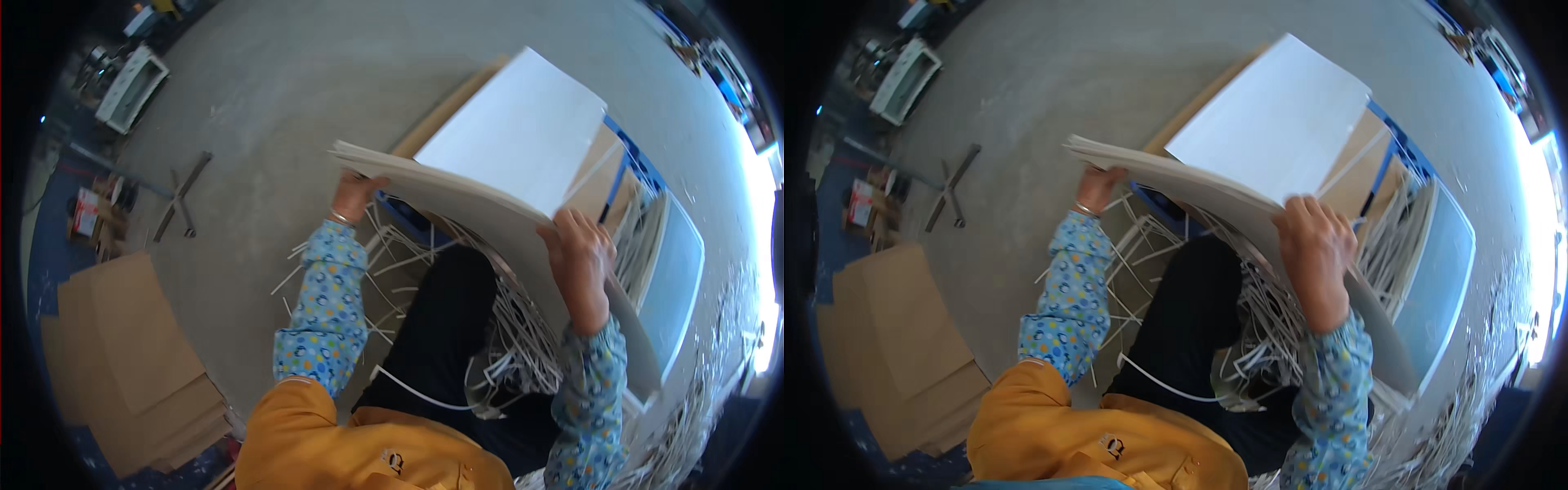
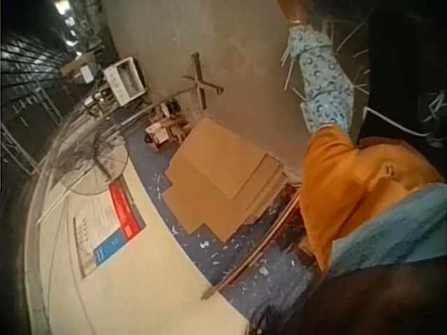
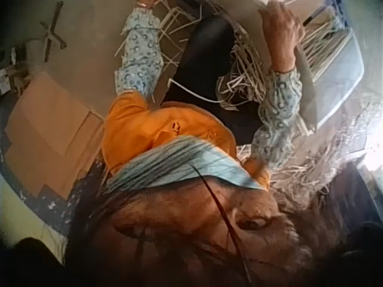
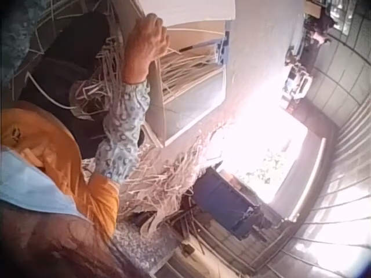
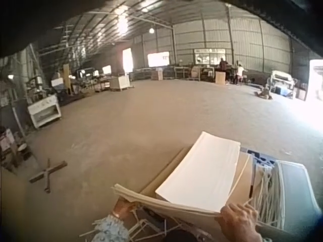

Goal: Organizing and stacking white and printed paper sheets on a pallet in a warehouse.

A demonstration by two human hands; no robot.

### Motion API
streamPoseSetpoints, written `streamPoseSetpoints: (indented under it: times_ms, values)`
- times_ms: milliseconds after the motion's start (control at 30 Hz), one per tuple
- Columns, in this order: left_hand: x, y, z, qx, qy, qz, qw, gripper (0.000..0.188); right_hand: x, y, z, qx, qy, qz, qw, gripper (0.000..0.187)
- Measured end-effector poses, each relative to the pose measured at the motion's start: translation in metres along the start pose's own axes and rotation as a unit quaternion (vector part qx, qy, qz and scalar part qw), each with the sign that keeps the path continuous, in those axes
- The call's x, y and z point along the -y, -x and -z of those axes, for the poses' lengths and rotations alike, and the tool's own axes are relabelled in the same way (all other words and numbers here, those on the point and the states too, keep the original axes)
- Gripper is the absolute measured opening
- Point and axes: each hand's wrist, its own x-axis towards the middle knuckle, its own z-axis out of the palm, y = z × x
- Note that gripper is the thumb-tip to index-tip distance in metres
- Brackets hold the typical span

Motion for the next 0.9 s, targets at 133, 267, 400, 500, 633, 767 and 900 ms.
streamPoseSetpoints:
  times_ms: [133,267,400,500,633,767,900]
  values:
    - [0.026,0.001,0.005,0.055,-0.066,0.010,0.996,0.032,-0.004,0.018,-0.023,0.014,0.021,0.000,1.000,0.021]
    - [0.035,0.000,0.013,0.042,-0.006,0.049,0.998,0.028,-0.016,0.028,-0.023,0.073,0.017,-0.021,0.997,0.022]
    - [0.028,-0.004,0.010,0.077,0.000,0.045,0.996,0.027,-0.043,0.058,-0.003,0.129,0.052,-0.083,0.987,0.021]
    - [0.026,-0.003,0.013,0.042,0.023,0.043,0.998,0.029,-0.032,0.066,-0.002,0.135,0.039,-0.123,0.982,0.022]
    - [0.013,-0.007,0.023,0.028,0.042,0.014,0.999,0.030,-0.022,0.058,-0.002,0.073,0.049,-0.073,0.993,0.024]
    - [0.017,-0.002,0.033,0.071,-0.062,0.054,0.994,0.035,-0.037,0.069,-0.029,0.085,0.021,-0.057,0.995,0.028]
    - [0.009,-0.002,0.037,0.098,-0.013,0.011,0.995,0.044,-0.062,0.082,-0.017,0.093,0.028,-0.115,0.989,0.028]
